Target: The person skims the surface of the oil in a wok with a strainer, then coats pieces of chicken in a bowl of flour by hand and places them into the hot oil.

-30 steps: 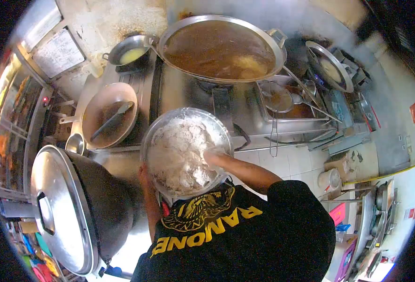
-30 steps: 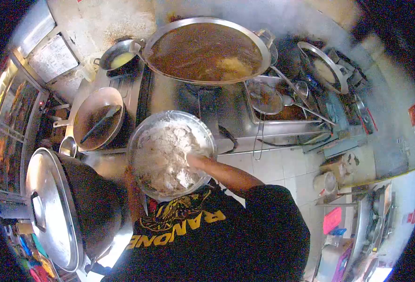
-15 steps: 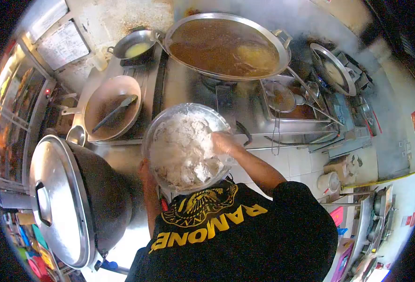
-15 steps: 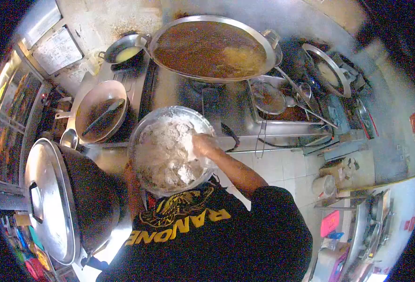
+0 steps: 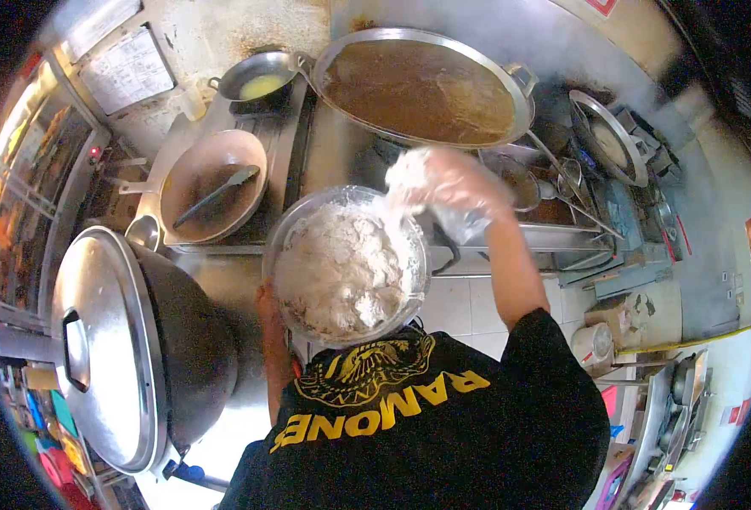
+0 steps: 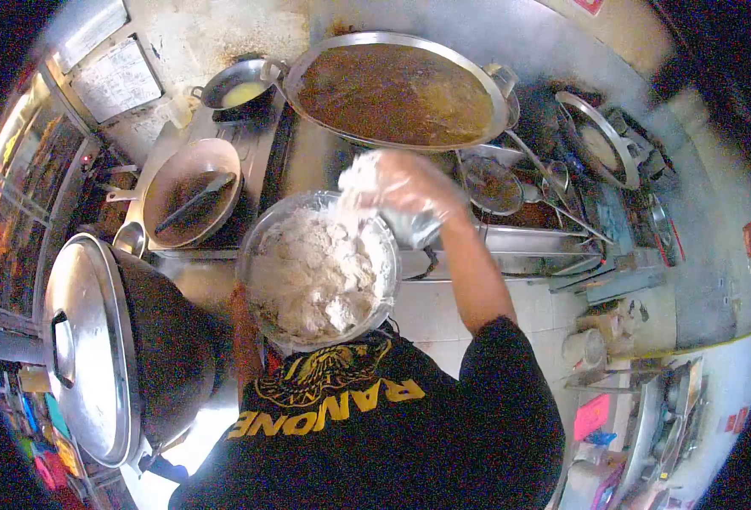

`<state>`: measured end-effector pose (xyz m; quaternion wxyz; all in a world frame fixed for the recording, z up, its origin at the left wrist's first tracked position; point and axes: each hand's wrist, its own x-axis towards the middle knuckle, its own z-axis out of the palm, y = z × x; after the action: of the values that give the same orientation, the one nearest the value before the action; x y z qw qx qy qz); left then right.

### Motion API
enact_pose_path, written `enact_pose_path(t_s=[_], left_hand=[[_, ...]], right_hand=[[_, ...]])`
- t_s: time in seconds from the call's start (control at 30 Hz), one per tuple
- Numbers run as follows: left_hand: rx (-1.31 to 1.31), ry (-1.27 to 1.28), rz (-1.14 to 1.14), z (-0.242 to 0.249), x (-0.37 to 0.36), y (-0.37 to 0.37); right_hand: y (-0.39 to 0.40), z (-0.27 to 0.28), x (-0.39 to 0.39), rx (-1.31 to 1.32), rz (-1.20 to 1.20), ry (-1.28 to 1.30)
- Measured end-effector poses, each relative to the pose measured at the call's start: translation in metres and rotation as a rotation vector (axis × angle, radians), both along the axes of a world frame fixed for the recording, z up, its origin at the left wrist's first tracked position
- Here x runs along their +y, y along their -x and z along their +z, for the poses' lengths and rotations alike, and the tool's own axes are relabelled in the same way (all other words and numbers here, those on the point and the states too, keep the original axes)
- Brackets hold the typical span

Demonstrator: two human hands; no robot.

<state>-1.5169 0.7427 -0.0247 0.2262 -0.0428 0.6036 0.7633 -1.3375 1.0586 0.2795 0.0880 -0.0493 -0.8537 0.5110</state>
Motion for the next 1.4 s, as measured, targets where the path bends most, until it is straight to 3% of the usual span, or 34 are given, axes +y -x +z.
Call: enact_pose_path(t_s=[0.03,0.07,0.1,0.23,0.3,0.33,0.37,0.4,0.43,0.5,0.53,0.6,0.63,0.67,0.73,0.77,0.8,0.83,0.87,0.9,0.93,1.0,1.1,1.2,1.37,1.4], left_hand=[[0.002,-0.002,0.002,0.008,0.001,-0.003],[-0.025,0.021,-0.034,0.018,0.0,-0.005],[-0.051,0.043,-0.07,0.028,0.0,-0.007],[-0.149,-0.017,0.025,0.048,0.008,-0.014],[-0.041,-0.027,-0.011,0.045,0.002,-0.017],[-0.016,0.074,-0.019,0.025,0.002,-0.007],[-0.001,0.183,-0.025,0.001,0.002,0.004],[0.003,0.1,-0.027,-0.005,-0.001,0.003],[0.007,0.018,-0.025,-0.012,-0.004,0.002],[-0.195,0.134,-0.003,0.03,-0.002,-0.007],[-0.208,0.133,0.021,0.029,0.0,-0.007],[-0.004,0.23,0.03,0.025,0.003,-0.006],[-0.012,0.232,0.04,0.032,0.004,-0.01],[-0.023,0.237,0.045,0.039,0.003,-0.013],[-0.032,0.247,0.039,0.049,0.003,-0.016],[-0.05,0.239,0.032,0.052,0.004,-0.016],[-0.066,0.231,0.024,0.053,0.005,-0.016],[-0.061,0.231,0.015,0.054,0.007,-0.016],[-0.075,0.243,0.004,0.054,0.008,-0.016],[-0.087,0.254,-0.006,0.055,0.009,-0.016],[-0.099,0.266,-0.014,0.056,0.008,-0.015],[-0.12,0.29,-0.024,0.058,0.004,-0.013],[-0.036,0.37,-0.096,0.032,-0.004,0.0],[-0.01,0.235,-0.076,0.065,0.004,-0.016],[0.008,0.296,-0.017,0.023,0.001,-0.005],[-0.032,0.298,-0.033,0.022,0.002,-0.001]], right_hand=[[-0.003,0.044,-0.01,-0.028,-0.031,-0.114],[-0.003,0.051,-0.005,0.106,-0.12,-0.122],[-0.003,0.062,0.007,0.279,-0.116,-0.288],[0.008,0.075,0.057,0.319,-0.249,-0.064],[0.017,0.095,0.047,-0.257,-0.661,-0.594],[0.023,0.091,0.053,-0.269,-0.644,-0.588],[0.029,0.081,0.063,-0.284,-0.526,-0.812],[0.034,0.071,0.067,-0.293,-0.389,-1.029],[0.037,0.06,0.069,-0.311,-0.35,-1.016],[0.045,0.051,0.073,-0.408,-0.22,-1.108],[0.046,0.034,0.091,-0.405,-0.191,-1.113],[0.046,-0.012,0.131,-0.115,-0.449,-0.925],[0.046,0.006,0.106,-0.22,-0.482,-1.15],[0.044,0.005,0.094,-0.224,-0.474,-1.148],[0.033,0.002,0.075,-0.082,-0.746,-0.862],[0.034,0.025,0.034,-0.156,-0.489,-0.9],[0.03,0.013,0.016,-0.05,-0.407,-0.832],[0.027,-0.009,0.003,0.116,-0.333,-0.581],[0.036,-0.027,-0.008,-0.159,-0.252,-0.638],[0.046,-0.106,0.012,-0.105,-0.219,-0.598],[0.046,-0.097,-0.02,-0.411,-0.232,-0.634],[0.064,-0.174,-0.024,-0.579,-0.09,-0.685],[0.074,-0.251,-0.034,-0.671,-0.239,-0.553],[0.079,-0.276,-0.044,-0.444,-0.434,-0.455],[0.088,-0.32,-0.049,-0.014,-0.492,1.339],[0.087,-0.312,-0.047,-0.012,-0.493,1.338]])
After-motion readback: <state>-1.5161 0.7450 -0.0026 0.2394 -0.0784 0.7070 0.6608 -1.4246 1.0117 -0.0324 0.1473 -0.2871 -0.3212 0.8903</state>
